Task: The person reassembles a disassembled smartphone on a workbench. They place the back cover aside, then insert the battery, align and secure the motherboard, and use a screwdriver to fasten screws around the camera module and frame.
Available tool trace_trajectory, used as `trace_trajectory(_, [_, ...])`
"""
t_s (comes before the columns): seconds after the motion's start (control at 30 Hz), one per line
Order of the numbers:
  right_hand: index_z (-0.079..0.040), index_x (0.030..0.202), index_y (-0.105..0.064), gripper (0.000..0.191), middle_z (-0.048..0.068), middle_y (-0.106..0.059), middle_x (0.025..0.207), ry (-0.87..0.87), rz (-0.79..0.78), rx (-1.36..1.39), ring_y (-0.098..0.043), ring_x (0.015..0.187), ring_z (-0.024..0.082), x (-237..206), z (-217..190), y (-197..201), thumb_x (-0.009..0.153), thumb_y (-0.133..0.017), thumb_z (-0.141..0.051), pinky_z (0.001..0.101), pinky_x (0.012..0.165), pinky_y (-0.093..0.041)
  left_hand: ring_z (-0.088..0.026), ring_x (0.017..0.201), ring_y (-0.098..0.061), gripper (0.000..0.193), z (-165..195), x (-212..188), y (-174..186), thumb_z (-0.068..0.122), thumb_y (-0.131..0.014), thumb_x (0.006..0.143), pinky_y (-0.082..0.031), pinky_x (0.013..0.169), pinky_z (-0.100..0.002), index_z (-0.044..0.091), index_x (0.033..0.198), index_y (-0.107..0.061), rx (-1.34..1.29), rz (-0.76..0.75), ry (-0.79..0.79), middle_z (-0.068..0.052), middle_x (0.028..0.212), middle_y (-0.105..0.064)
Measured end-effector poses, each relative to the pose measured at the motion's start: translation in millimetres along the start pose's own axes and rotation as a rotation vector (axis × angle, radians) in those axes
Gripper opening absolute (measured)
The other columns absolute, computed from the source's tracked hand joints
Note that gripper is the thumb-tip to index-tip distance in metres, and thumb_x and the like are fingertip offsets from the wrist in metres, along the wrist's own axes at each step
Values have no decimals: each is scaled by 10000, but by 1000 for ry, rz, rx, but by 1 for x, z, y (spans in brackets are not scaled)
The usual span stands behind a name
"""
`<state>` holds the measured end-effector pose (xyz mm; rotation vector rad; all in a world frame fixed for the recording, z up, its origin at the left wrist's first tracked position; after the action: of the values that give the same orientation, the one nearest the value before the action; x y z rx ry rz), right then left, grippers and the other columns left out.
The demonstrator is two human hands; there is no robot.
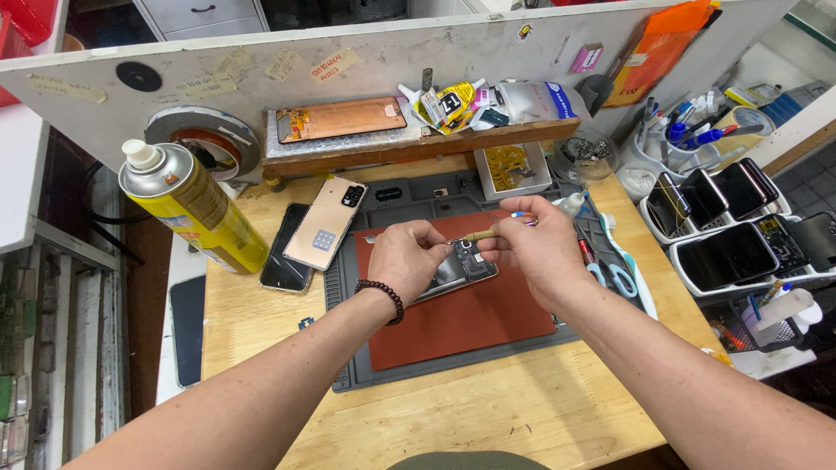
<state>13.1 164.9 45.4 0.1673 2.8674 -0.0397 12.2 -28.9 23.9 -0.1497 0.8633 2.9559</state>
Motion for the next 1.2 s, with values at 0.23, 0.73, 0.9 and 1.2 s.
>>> trace_trajectory(0.23, [20, 1285, -553, 393, 100, -652, 955, 88, -41, -229, -748, 778, 198, -6, -15, -5, 893, -574, 22, 312, 658, -641, -214, 736, -742, 133, 0, -1, -6, 222, -780, 821, -581, 723, -368, 97, 863, -799, 78, -44, -1, -92, 807, -774])
trace_trajectory(0.73, [-45, 1282, -582, 408, 87, -680, 973, 160, -108, -485, -772, 793, 184, 2, -18, -1, 879, -581, 11, 311, 678, -657, -288, 1172, -603, 436, 21, -13, -22, 234, -852, 749, -499, 1001, -424, 108, 1144, -715, 351, -95, -136, -114, 1163, -688])
trace_trajectory(0.9, [-89, 1248, -619, 377, 66, -732, 918, 298, -66, -796, -766, 777, 186, 3, -22, -7, 874, -616, -43, 331, 723, -605, -320, 1349, -426, 638, 16, -22, -40, 222, -836, 772, -352, 1131, -503, 213, 1372, -618, 577, -267, -215, -119, 1363, -530])
trace_trajectory(1.2, [-93, 1240, -620, 374, 70, -755, 916, 279, -80, -817, -774, 784, 186, 2, -13, -12, 867, -619, -63, 342, 725, -608, -317, 1358, -417, 633, 11, -20, -44, 230, -831, 783, -346, 1130, -501, 239, 1377, -613, 599, -306, -187, -111, 1385, -520])
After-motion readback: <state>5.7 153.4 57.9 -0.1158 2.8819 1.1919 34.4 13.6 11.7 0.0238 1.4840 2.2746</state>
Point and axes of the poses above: each hand's wrist, its own x-axis towards the middle knuckle, its own y-axis out of the back of the hand, z = x × y, the point moved 10 cm from there along x, towards the middle knuckle
